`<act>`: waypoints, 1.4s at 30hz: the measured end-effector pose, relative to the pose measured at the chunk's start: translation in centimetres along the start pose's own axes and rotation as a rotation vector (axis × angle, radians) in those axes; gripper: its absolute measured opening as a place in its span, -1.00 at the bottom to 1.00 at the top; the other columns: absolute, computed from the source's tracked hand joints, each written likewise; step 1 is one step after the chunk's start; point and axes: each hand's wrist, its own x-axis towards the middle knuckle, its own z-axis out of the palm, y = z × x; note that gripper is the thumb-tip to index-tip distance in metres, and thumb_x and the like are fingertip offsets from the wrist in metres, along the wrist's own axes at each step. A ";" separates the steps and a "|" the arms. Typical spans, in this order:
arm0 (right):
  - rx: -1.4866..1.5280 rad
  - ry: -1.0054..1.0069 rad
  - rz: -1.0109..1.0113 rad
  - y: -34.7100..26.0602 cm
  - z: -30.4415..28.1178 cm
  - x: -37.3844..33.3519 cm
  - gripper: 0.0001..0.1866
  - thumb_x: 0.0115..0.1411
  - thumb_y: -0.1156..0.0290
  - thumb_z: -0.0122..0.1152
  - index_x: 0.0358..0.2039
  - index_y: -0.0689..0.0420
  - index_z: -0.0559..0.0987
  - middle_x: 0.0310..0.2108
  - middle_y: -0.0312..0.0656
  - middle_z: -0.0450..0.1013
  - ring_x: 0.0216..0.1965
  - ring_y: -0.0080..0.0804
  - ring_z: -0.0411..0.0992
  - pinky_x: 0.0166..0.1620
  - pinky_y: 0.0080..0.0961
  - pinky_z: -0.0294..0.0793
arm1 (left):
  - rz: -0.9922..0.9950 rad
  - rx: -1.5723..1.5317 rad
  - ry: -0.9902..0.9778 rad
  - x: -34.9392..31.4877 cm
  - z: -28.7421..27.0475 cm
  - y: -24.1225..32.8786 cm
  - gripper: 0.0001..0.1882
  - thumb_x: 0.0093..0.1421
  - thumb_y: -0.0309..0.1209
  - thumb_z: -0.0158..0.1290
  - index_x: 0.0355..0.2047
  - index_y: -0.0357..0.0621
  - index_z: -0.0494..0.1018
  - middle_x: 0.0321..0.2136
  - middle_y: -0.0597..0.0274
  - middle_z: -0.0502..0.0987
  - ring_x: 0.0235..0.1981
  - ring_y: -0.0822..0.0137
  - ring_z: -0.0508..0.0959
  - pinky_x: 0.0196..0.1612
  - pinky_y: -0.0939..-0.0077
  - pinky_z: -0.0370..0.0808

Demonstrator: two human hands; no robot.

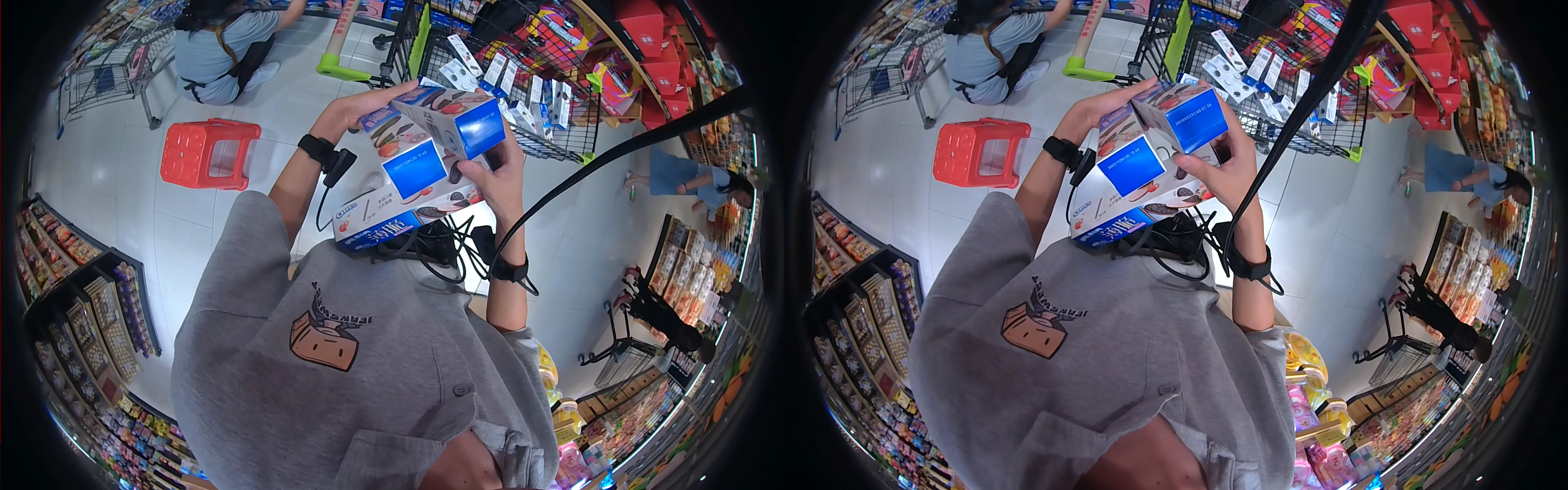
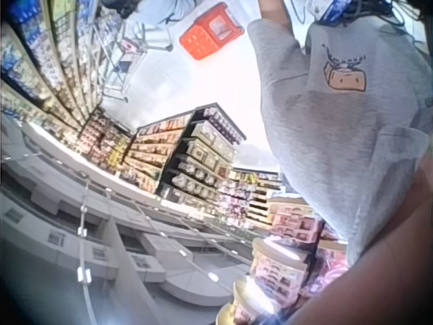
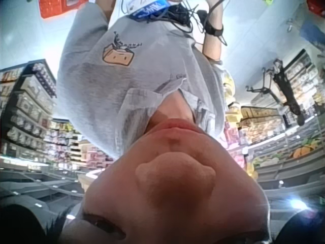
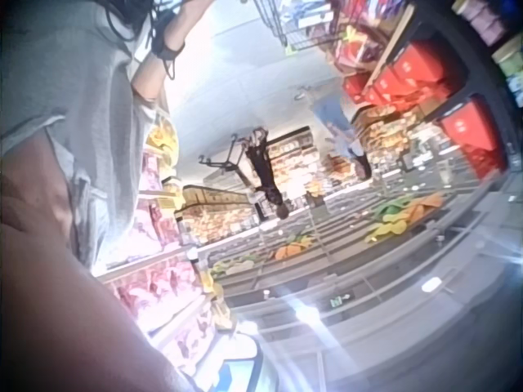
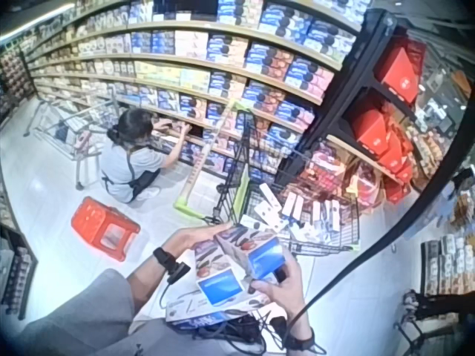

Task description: Stocking supermarket shelves with boxed cookies and checking items.

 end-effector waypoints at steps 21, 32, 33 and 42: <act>0.015 0.019 0.035 0.1 0.3 -0.2 -0.03 -0.18 0.37 0.52 0.24 0.25 0.20 0.01 -0.14 0.40 -0.01 -0.45 0.40 0.06 -0.51 0.37 | -0.020 0.027 0.021 -1.0 0.6 0.4 -0.36 0.24 0.17 -0.12 0.05 -0.10 0.40 -0.19 0.24 0.56 -0.37 0.52 0.55 -0.34 0.66 0.54; -0.005 0.001 0.015 0.1 0.4 0.0 -0.05 -0.16 0.36 0.49 0.25 0.24 0.20 -0.02 -0.15 0.42 -0.05 -0.47 0.43 0.01 -0.54 0.40 | -0.007 -0.023 0.002 -0.5 -0.1 -0.4 -0.37 0.26 0.15 -0.15 0.08 -0.11 0.38 -0.14 0.22 0.55 -0.32 0.52 0.55 -0.29 0.64 0.55; -0.005 0.001 0.015 0.0 0.4 0.0 -0.05 -0.16 0.36 0.49 0.25 0.24 0.20 -0.02 -0.15 0.42 -0.05 -0.47 0.43 0.01 -0.54 0.40 | -0.001 -0.030 0.000 -0.5 -0.1 -0.4 -0.37 0.27 0.14 -0.15 0.08 -0.11 0.38 -0.13 0.22 0.55 -0.31 0.52 0.55 -0.29 0.64 0.54; -0.015 0.017 0.014 0.3 0.3 -0.1 -0.07 -0.15 0.38 0.48 0.24 0.24 0.21 -0.04 -0.14 0.44 -0.07 -0.47 0.44 -0.01 -0.52 0.43 | -0.048 0.061 -0.053 -1.0 -0.3 -0.1 -0.28 0.22 0.21 -0.14 0.15 -0.11 0.31 0.00 0.15 0.47 -0.14 0.45 0.55 -0.10 0.63 0.52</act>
